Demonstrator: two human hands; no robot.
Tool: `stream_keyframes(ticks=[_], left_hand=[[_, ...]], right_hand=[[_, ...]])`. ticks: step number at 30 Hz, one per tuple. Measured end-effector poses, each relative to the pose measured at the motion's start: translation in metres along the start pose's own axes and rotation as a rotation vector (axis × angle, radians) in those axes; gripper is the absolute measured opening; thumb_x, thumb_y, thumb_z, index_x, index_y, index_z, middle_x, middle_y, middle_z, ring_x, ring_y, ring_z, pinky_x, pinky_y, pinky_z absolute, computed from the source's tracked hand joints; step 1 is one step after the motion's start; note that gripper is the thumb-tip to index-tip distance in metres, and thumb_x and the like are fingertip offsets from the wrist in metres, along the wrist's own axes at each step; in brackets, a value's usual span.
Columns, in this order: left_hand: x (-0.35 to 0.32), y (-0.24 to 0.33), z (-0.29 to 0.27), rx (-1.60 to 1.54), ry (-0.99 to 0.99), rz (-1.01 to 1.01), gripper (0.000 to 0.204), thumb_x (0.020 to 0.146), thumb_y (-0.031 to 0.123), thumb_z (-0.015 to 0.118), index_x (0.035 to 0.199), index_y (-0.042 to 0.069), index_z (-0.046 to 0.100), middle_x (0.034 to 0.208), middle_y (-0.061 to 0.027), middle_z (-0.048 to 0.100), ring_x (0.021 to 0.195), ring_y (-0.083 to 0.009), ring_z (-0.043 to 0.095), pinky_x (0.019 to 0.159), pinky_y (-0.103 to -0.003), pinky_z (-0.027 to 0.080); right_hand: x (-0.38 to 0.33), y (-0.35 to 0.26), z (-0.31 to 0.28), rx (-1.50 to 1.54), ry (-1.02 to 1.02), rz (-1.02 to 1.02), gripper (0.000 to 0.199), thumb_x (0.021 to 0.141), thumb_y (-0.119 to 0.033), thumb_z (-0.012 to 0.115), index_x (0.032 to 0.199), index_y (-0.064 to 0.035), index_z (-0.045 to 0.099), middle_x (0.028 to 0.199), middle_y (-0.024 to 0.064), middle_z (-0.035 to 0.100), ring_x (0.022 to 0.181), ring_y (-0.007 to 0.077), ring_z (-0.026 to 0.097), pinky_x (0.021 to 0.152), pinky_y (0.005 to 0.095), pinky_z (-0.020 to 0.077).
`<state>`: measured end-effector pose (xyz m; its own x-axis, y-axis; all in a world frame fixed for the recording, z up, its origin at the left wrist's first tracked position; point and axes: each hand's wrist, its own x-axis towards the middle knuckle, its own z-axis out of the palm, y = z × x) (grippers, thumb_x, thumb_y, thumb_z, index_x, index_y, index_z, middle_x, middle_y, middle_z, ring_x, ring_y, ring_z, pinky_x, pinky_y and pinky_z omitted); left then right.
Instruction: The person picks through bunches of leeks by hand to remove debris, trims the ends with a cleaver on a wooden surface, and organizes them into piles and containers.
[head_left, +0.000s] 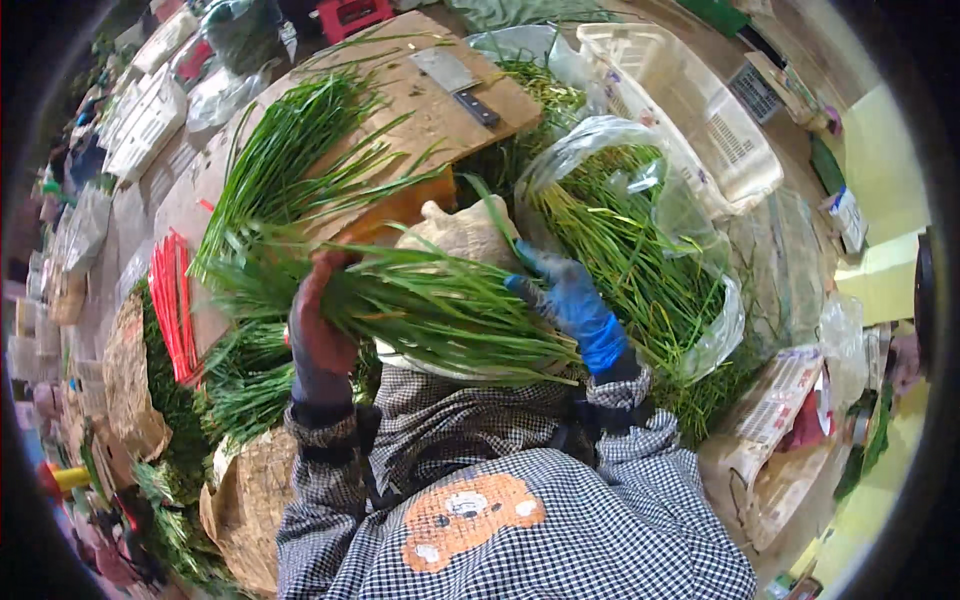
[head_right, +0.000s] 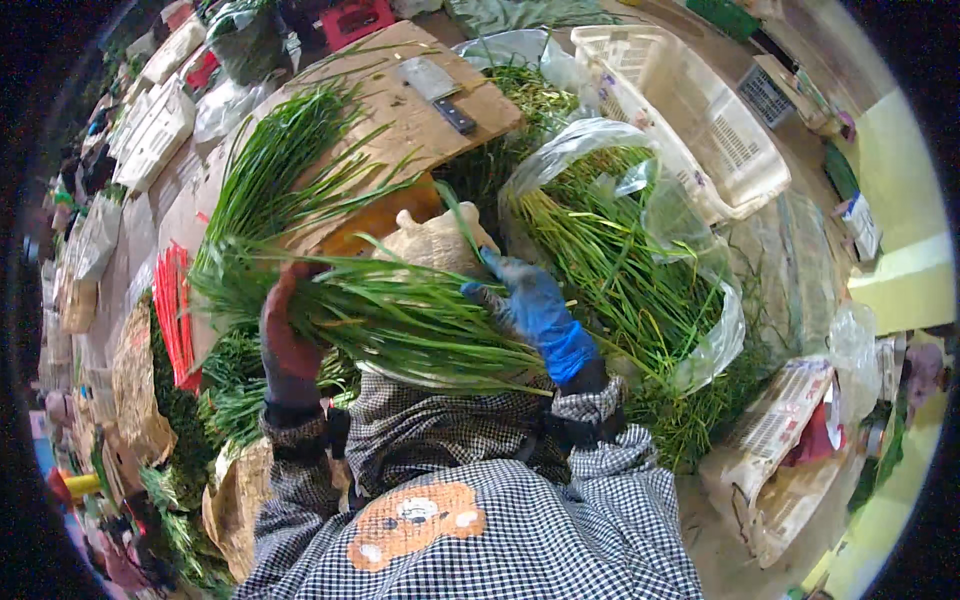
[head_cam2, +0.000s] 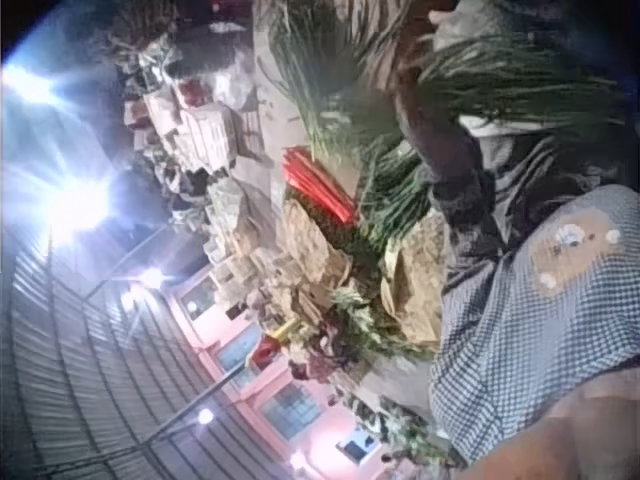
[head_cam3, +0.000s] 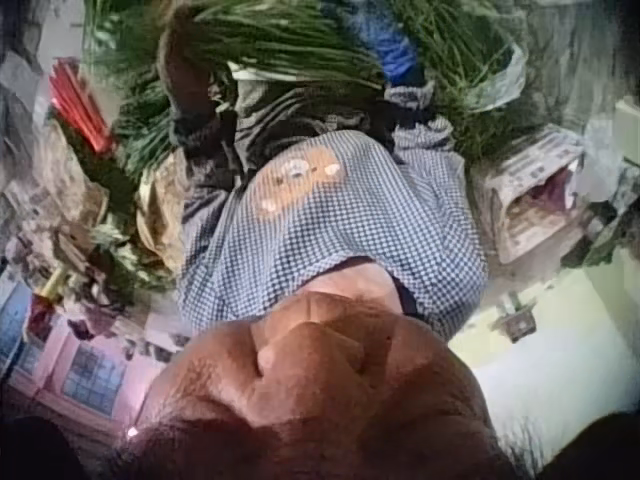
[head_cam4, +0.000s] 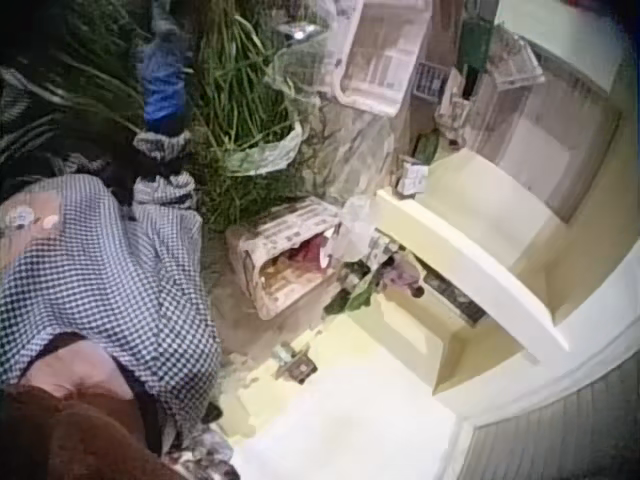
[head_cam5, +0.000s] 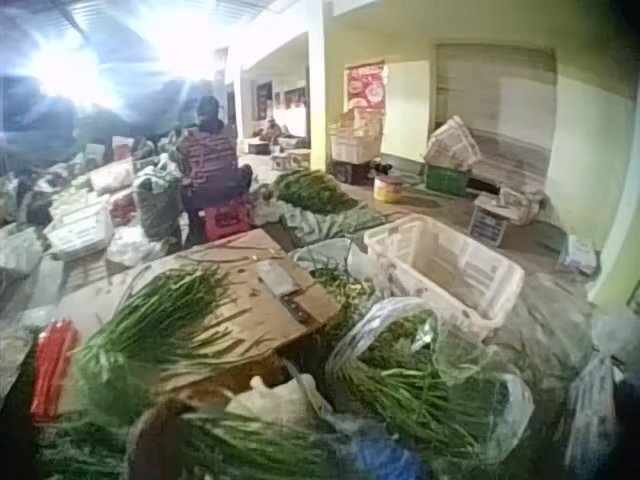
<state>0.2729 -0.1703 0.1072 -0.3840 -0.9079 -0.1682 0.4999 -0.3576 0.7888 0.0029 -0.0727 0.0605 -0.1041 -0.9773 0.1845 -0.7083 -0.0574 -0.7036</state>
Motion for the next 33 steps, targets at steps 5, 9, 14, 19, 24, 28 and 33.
stream_keyframes(ticks=[5, 9, 14, 19, 24, 28, 33], left_hand=[[0.051, 0.004, 0.026, 0.079, -0.181, 0.192, 0.031, 0.088, 0.023, 0.047, 0.109, 0.001, 0.054, 0.109, -0.0121, 0.057, 0.098, -0.0224, 0.056, 0.085, -0.039, 0.047], [0.084, -0.001, 0.064, 0.088, -0.264, 0.276, 0.032, 0.088, 0.021, 0.047, 0.114, 0.002, 0.052, 0.114, -0.0113, 0.055, 0.106, -0.0224, 0.052, 0.087, -0.038, 0.046], [0.077, -0.012, 0.162, 0.063, -0.426, 0.163, 0.031, 0.087, 0.021, 0.051, 0.112, 0.003, 0.053, 0.114, -0.0105, 0.055, 0.104, -0.0183, 0.052, 0.084, -0.034, 0.047], [0.064, -0.022, 0.203, 0.286, -0.543, 0.159, 0.052, 0.080, 0.015, 0.062, 0.125, 0.000, 0.041, 0.120, -0.0101, 0.050, 0.108, -0.0176, 0.049, 0.090, -0.030, 0.040], [0.044, -0.045, 0.183, 0.479, -0.482, 0.158, 0.071, 0.076, 0.014, 0.067, 0.135, 0.003, 0.029, 0.137, -0.0111, 0.033, 0.123, -0.0235, 0.034, 0.097, -0.035, 0.033], [0.028, -0.077, 0.169, 0.445, -0.505, 0.046, 0.067, 0.079, 0.005, 0.062, 0.136, 0.003, 0.026, 0.137, -0.0086, 0.031, 0.118, -0.0185, 0.038, 0.095, -0.030, 0.034], [0.010, -0.150, 0.167, 0.480, -0.616, -0.301, 0.069, 0.078, 0.009, 0.065, 0.135, 0.001, 0.027, 0.130, -0.0095, 0.039, 0.112, -0.0167, 0.044, 0.090, -0.029, 0.039]], right_hand=[[-0.038, -0.015, 0.004, 0.084, -0.023, 0.001, 0.081, 0.070, -0.053, 0.064, 0.123, 0.0054, 0.043, 0.117, 0.0263, 0.050, 0.108, 0.0356, 0.050, 0.094, 0.0374, 0.0389], [-0.041, -0.033, 0.013, 0.143, 0.015, -0.063, 0.100, 0.058, -0.048, 0.075, 0.131, 0.0050, 0.030, 0.126, 0.0261, 0.042, 0.117, 0.0354, 0.043, 0.098, 0.0365, 0.0351], [-0.050, -0.011, 0.024, 0.832, 0.103, 0.151, 0.075, 0.072, -0.024, 0.072, 0.130, 0.0041, 0.033, 0.122, 0.0161, 0.048, 0.108, 0.0219, 0.050, 0.092, 0.0309, 0.0399], [-0.065, 0.033, -0.016, 0.742, 0.379, 0.471, 0.024, 0.072, -0.010, 0.070, 0.092, 0.0002, 0.064, 0.083, 0.0052, 0.065, 0.074, 0.0125, 0.060, 0.069, 0.0264, 0.0475], [-0.095, 0.068, -0.048, 1.020, 0.610, 0.582, 0.026, 0.074, -0.009, 0.070, 0.096, -0.0001, 0.061, 0.080, 0.0085, 0.065, 0.068, 0.0157, 0.063, 0.061, 0.0279, 0.0517], [-0.113, 0.084, -0.050, 1.085, 0.799, 0.543, 0.031, 0.075, -0.006, 0.068, 0.103, 0.0020, 0.056, 0.083, 0.0113, 0.065, 0.068, 0.0188, 0.063, 0.063, 0.0283, 0.0535], [-0.108, 0.074, -0.056, 1.110, 0.904, 0.346, 0.037, 0.080, -0.014, 0.064, 0.111, 0.0023, 0.051, 0.089, 0.0148, 0.063, 0.069, 0.0212, 0.064, 0.062, 0.0313, 0.0547]])
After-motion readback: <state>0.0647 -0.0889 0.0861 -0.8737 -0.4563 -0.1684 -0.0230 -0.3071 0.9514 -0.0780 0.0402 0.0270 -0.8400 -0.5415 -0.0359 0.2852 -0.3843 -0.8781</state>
